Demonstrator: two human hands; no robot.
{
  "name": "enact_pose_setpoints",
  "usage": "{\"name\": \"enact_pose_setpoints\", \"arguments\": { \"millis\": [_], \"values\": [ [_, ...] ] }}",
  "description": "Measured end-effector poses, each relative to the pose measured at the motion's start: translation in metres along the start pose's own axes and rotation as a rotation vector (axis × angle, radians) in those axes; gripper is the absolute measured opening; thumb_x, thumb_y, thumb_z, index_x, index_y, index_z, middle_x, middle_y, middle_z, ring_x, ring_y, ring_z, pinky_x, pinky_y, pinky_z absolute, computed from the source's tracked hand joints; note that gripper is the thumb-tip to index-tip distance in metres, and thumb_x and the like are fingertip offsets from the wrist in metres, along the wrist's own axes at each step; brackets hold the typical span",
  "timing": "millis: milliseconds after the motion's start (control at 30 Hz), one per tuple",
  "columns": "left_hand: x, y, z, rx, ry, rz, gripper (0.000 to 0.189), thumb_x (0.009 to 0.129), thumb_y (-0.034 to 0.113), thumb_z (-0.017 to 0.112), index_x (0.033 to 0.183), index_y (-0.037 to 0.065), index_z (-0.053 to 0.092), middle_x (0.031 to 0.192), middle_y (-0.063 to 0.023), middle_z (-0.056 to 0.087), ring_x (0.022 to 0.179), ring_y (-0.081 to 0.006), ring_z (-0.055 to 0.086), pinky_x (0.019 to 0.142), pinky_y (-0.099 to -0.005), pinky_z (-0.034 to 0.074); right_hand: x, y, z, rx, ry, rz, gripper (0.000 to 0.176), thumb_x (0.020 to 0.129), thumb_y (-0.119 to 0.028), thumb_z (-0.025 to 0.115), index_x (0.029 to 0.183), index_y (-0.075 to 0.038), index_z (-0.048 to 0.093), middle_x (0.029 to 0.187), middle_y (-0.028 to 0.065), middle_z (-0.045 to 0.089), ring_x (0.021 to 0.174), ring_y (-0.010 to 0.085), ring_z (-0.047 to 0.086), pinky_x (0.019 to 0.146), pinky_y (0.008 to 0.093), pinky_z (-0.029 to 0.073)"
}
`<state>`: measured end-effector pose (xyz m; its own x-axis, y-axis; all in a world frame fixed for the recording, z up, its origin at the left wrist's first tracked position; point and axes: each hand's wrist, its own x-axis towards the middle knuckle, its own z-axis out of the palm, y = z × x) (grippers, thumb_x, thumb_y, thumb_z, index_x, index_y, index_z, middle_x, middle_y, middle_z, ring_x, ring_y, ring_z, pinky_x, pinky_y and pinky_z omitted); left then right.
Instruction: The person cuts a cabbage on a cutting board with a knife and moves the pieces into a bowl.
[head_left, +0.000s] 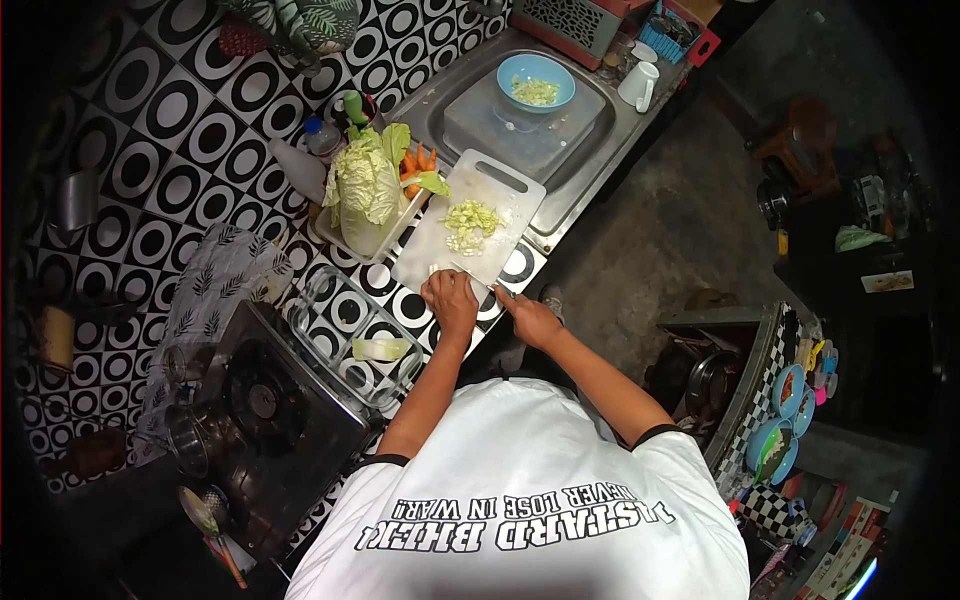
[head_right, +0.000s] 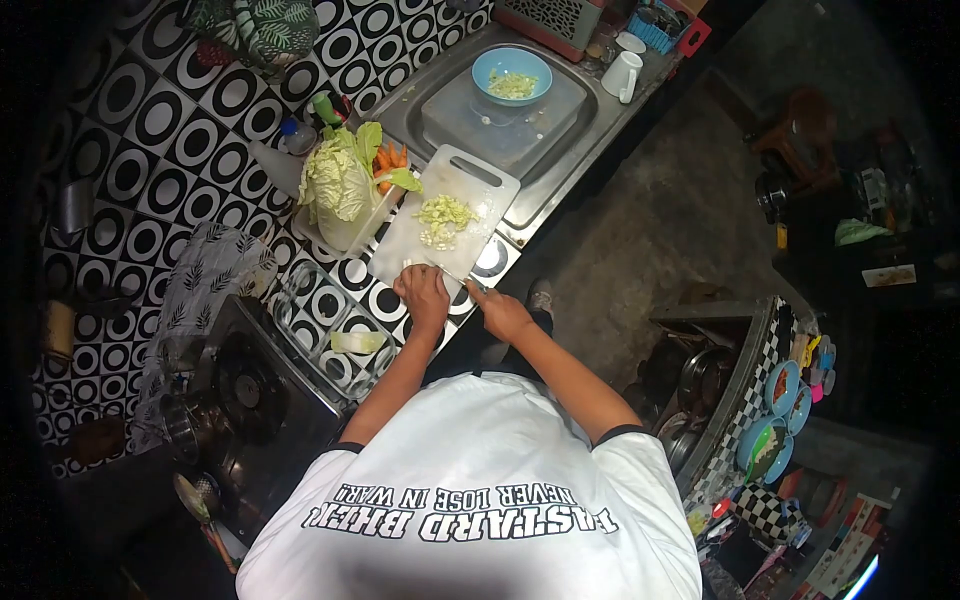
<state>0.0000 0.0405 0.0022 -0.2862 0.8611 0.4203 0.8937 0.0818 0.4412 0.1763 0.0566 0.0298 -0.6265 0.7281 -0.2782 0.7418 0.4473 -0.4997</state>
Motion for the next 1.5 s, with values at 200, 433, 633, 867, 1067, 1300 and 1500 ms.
{"name": "enact_pose_setpoints", "arguments": {
  "millis": [200,433,633,867,1067,1300,1500],
  "values": [
    [-0.003,-0.001,-0.001,-0.002,-0.018,-0.003,0.008,0.082,0.01,0.066,0.089,0.007,0.067,0.095,-0.0087,0.058,0.104,-0.027,0.052,0.096,-0.0483,0.033,-0.001,-0.007,-0.004,-0.02,0.013,0.009,0.083,0.075,0.005,0.054,0.151,-0.019,0.031,0.096,0.0209,0.062,0.087,0.0401,0.065,0.076,0.0474,0.052],
    [-0.002,-0.001,0.0,-0.001,-0.003,0.0,0.008,0.082,0.009,0.066,0.09,0.007,0.067,0.095,-0.0085,0.058,0.103,-0.0273,0.052,0.096,-0.0483,0.033,-0.001,-0.005,-0.003,-0.014,0.015,-0.01,0.083,0.076,0.004,0.053,0.152,-0.019,0.029,0.099,0.0211,0.062,0.088,0.0399,0.065,0.076,0.0477,0.052],
    [-0.002,-0.003,0.003,-0.01,0.006,0.004,0.007,0.081,0.009,0.066,0.088,0.007,0.066,0.095,-0.0082,0.059,0.103,-0.0273,0.052,0.095,-0.048,0.033,0.0,-0.002,-0.001,-0.032,0.001,-0.003,0.082,0.076,0.004,0.053,0.152,-0.019,0.03,0.1,0.0208,0.062,0.09,0.0388,0.065,0.078,0.0464,0.053],
    [-0.003,-0.003,0.003,-0.008,0.016,0.003,0.007,0.081,0.009,0.067,0.088,0.007,0.066,0.095,-0.008,0.059,0.103,-0.0274,0.052,0.095,-0.0474,0.033,0.003,-0.004,-0.006,-0.039,-0.026,0.005,0.081,0.077,0.004,0.052,0.152,-0.019,0.03,0.098,0.0196,0.063,0.089,0.0375,0.065,0.078,0.0457,0.052],
    [0.002,-0.008,0.003,-0.006,0.039,-0.011,0.007,0.081,0.009,0.067,0.087,0.007,0.066,0.094,-0.008,0.059,0.102,-0.0278,0.052,0.094,-0.0478,0.033,0.017,-0.003,-0.005,-0.063,-0.032,-0.032,0.077,0.08,-0.001,0.05,0.152,-0.019,0.03,0.098,0.021,0.063,0.087,0.0363,0.066,0.078,0.0456,0.053],
    [0.0,-0.004,0.005,0.004,0.045,-0.031,0.005,0.081,0.009,0.066,0.086,0.007,0.066,0.094,-0.0082,0.06,0.103,-0.0279,0.052,0.094,-0.048,0.033,0.036,-0.007,-0.002,-0.104,-0.034,-0.073,0.074,0.083,-0.003,0.051,0.152,-0.016,0.028,0.097,0.0237,0.063,0.085,0.0368,0.067,0.073,0.0457,0.054],
    [-0.001,-0.003,0.004,0.02,0.071,-0.027,0.005,0.082,0.01,0.065,0.085,0.006,0.065,0.095,-0.0085,0.061,0.102,-0.0281,0.052,0.094,-0.047,0.033,0.044,-0.016,-0.002,-0.068,-0.004,-0.071,0.071,0.085,-0.003,0.049,0.151,-0.016,0.029,0.101,0.0245,0.062,0.088,0.0388,0.067,0.075,0.046,0.054]
  ]
}}
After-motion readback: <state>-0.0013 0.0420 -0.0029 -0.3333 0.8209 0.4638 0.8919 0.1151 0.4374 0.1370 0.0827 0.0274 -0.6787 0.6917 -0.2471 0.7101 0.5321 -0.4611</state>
